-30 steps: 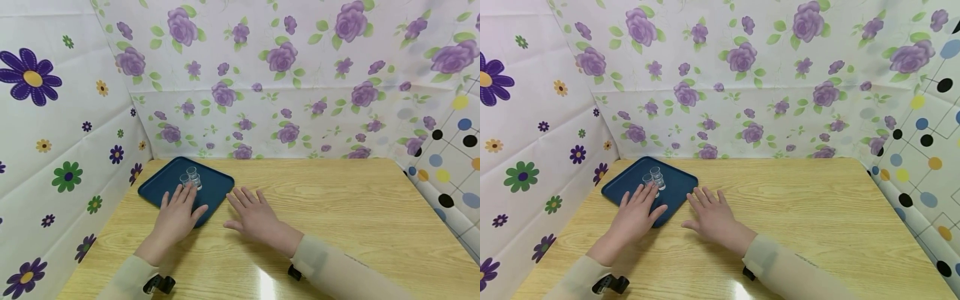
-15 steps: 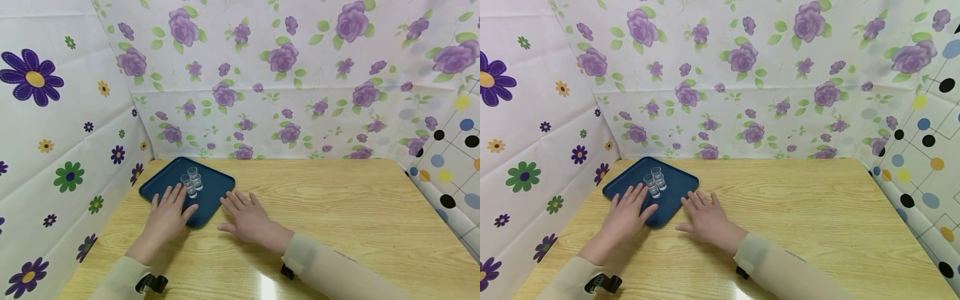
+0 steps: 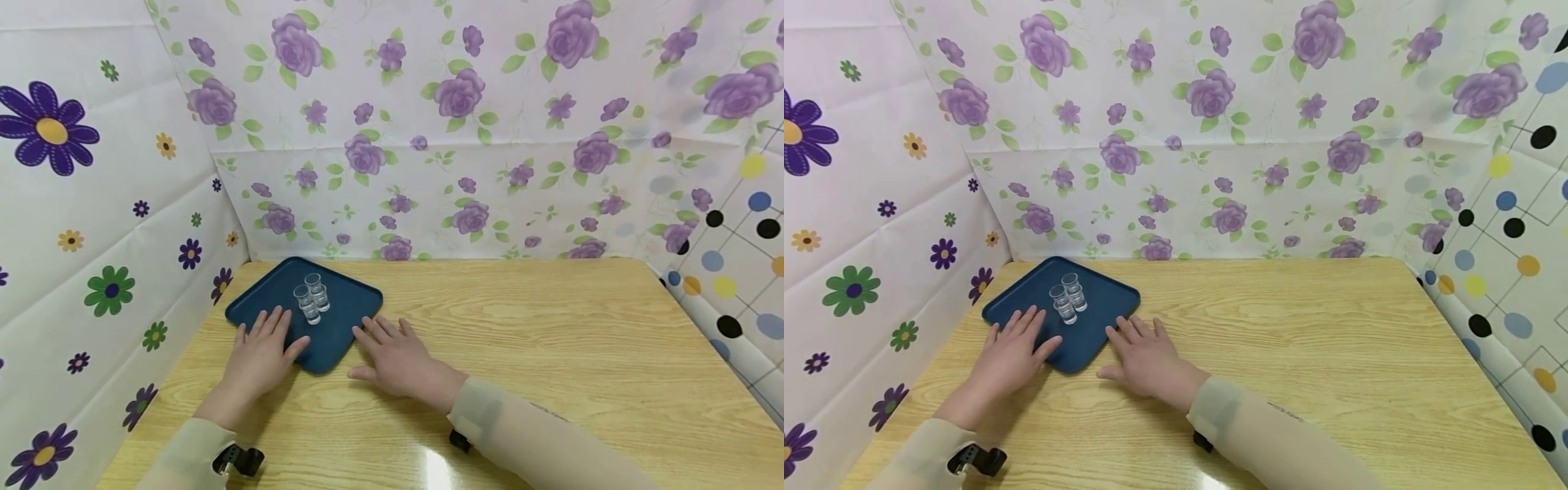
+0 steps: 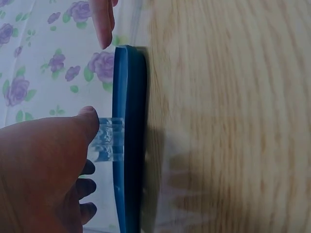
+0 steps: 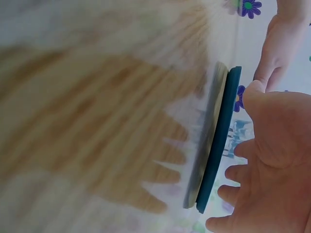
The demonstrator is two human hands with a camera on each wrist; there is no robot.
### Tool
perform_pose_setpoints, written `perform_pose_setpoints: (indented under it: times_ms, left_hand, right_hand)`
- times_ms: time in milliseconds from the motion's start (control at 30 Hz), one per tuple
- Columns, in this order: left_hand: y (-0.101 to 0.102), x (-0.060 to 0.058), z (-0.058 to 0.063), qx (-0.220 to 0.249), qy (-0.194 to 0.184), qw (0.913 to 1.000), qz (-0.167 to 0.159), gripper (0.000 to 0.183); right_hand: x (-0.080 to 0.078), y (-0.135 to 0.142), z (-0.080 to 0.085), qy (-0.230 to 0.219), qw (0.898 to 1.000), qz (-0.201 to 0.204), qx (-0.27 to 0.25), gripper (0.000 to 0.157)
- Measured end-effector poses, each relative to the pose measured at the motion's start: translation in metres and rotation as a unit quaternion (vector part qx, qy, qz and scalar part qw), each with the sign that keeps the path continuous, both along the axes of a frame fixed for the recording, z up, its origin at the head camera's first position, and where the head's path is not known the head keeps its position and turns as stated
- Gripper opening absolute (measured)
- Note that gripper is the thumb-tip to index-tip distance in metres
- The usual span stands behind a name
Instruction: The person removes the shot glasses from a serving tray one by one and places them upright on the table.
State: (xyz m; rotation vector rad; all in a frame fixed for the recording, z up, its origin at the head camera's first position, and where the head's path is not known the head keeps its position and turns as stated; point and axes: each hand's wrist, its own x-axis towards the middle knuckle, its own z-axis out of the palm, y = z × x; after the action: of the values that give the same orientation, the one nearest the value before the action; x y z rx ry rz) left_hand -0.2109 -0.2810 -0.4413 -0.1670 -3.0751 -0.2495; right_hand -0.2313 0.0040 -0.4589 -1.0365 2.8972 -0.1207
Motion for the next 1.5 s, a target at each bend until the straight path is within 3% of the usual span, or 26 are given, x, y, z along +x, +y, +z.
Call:
perform_pose_setpoints:
  times_ms: [167,467,1000,1500]
  left_hand:
    - [-0.006,-0.002,-0.002,-0.006,-0.008,0.9999,0.003,0.081]
    - [-0.013,-0.005,-0.005,-0.003,-0.023,0.9997,0.004,0.081]
    - [-0.019,-0.004,-0.008,-0.009,-0.067,0.9976,0.013,0.083]
    - [-0.009,0.003,-0.008,-0.007,-0.066,0.9978,0.0,0.079]
  right_hand:
    - [-0.005,-0.005,-0.004,-0.008,1.0,0.001,0.005,0.087]
    - [-0.006,-0.013,0.006,-0.045,0.999,-0.004,0.025,0.085]
    - [-0.004,-0.017,0.01,-0.031,0.999,-0.002,0.042,0.081]
    - [-0.005,-0.011,0.012,-0.033,0.999,0.001,0.033,0.083]
